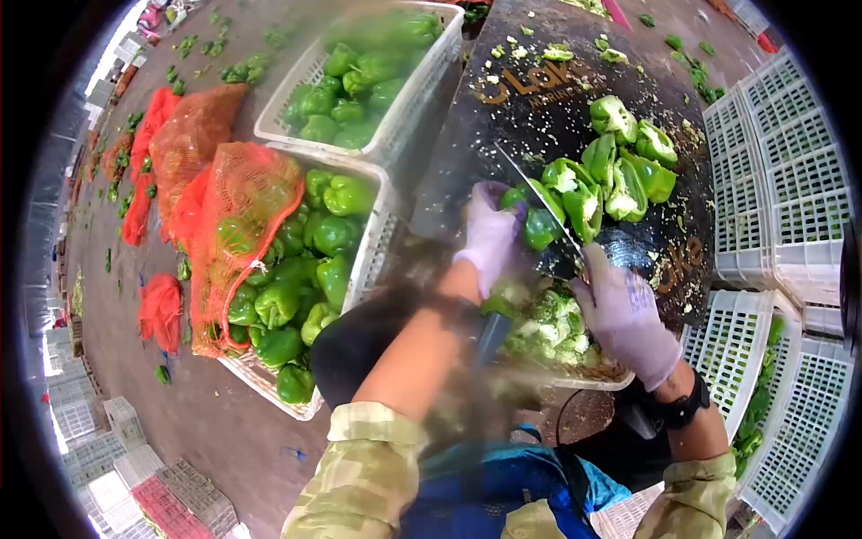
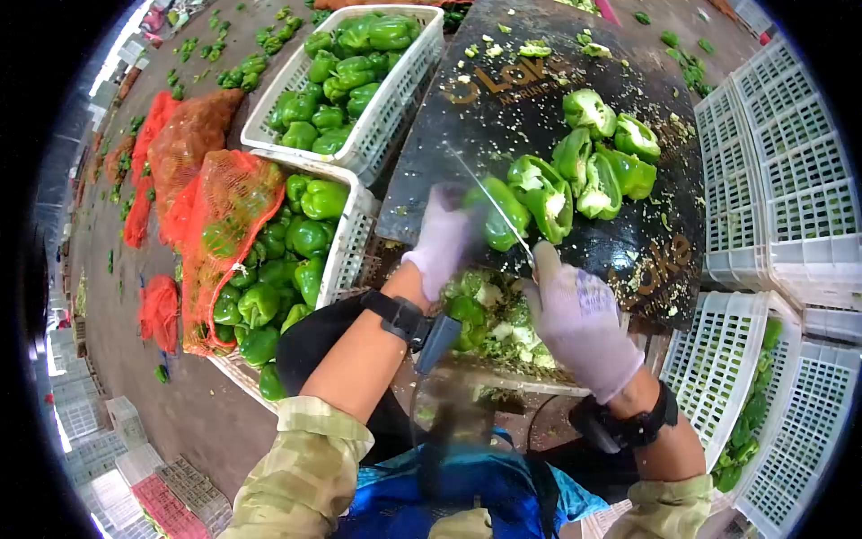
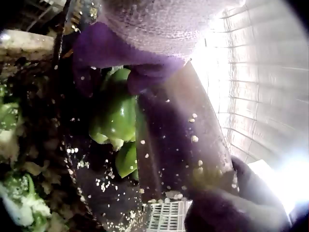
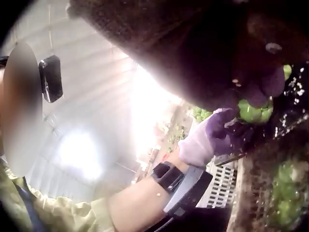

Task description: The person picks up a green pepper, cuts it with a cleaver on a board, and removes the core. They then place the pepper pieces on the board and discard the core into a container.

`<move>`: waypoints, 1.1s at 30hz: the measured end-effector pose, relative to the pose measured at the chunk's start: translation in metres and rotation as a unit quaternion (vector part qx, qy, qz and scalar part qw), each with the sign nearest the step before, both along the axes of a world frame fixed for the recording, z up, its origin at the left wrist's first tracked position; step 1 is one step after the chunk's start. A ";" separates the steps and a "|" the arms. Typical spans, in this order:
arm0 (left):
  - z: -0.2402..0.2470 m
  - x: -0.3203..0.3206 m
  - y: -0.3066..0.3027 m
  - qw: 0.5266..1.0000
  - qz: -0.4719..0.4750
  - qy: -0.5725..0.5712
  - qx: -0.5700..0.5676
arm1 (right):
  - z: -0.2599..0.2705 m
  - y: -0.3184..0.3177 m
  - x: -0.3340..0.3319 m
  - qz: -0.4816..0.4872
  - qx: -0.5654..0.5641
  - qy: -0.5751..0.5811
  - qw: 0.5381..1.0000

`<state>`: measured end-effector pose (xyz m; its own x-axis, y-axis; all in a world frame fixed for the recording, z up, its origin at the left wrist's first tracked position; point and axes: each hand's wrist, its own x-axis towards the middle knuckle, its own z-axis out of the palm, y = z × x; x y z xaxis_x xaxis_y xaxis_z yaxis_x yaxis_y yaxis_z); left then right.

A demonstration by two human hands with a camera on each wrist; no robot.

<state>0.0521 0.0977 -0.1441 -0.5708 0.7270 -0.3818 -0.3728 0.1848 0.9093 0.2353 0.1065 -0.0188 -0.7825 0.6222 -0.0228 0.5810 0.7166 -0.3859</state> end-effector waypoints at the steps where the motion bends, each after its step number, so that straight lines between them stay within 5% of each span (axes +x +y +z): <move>1: -0.009 -0.003 0.002 1.000 -0.005 0.014 0.006 | 0.001 0.006 -0.003 0.011 -0.019 0.002 1.000; 4: -0.015 0.000 0.005 0.998 -0.047 0.030 0.011 | -0.020 0.020 -0.016 -0.035 -0.094 -0.097 0.990; 7: -0.018 -0.003 -0.004 0.990 -0.069 0.123 0.007 | -0.086 0.015 -0.029 -0.046 -0.004 0.038 0.998; 9: 0.006 0.002 -0.012 0.999 -0.044 0.022 0.017 | -0.082 0.017 -0.030 -0.068 -0.058 -0.018 0.996; 11: 0.037 0.005 -0.016 0.989 -0.042 0.132 -0.047 | -0.096 0.028 -0.016 -0.068 -0.035 0.050 0.996; 13: 0.015 0.016 0.004 0.969 0.022 0.228 -0.092 | -0.070 0.033 -0.022 -0.136 -0.109 -0.036 0.984; 15: -0.016 0.018 0.035 0.996 0.031 0.072 -0.039 | -0.087 0.058 -0.006 -0.108 -0.015 -0.055 0.993; 17: 0.051 -0.004 0.018 0.994 -0.021 -0.108 0.025 | -0.112 0.092 0.008 -0.124 -0.055 0.043 0.990; 21: 0.101 -0.116 -0.041 0.969 -0.238 0.008 0.064 | -0.113 0.121 0.014 -0.186 -0.039 0.174 0.966; 23: 0.124 -0.167 -0.095 0.967 -0.231 0.106 -0.009 | -0.041 0.066 -0.013 -0.221 -0.261 0.206 0.917; 25: 0.073 -0.225 -0.148 0.945 -0.214 0.246 -0.022 | -0.031 0.033 -0.018 -0.184 -0.358 0.208 0.892; 26: 0.079 -0.237 -0.171 0.935 -0.249 0.193 -0.164 | -0.022 0.004 -0.031 -0.202 -0.375 0.232 0.875; 30: 0.025 -0.218 -0.218 0.950 -0.190 0.098 -0.229 | -0.039 -0.008 -0.030 -0.080 -0.334 0.027 0.939; 33: -0.022 -0.199 -0.204 0.843 -0.178 0.269 -0.430 | -0.077 0.012 -0.009 -0.133 -0.271 0.131 0.944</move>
<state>-0.1466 -0.1062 -0.1658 -0.6338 0.4749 -0.6106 0.2696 0.8755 0.4010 0.2260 0.1189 -0.0957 -0.6237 0.7497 -0.2213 0.5462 0.2154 -0.8095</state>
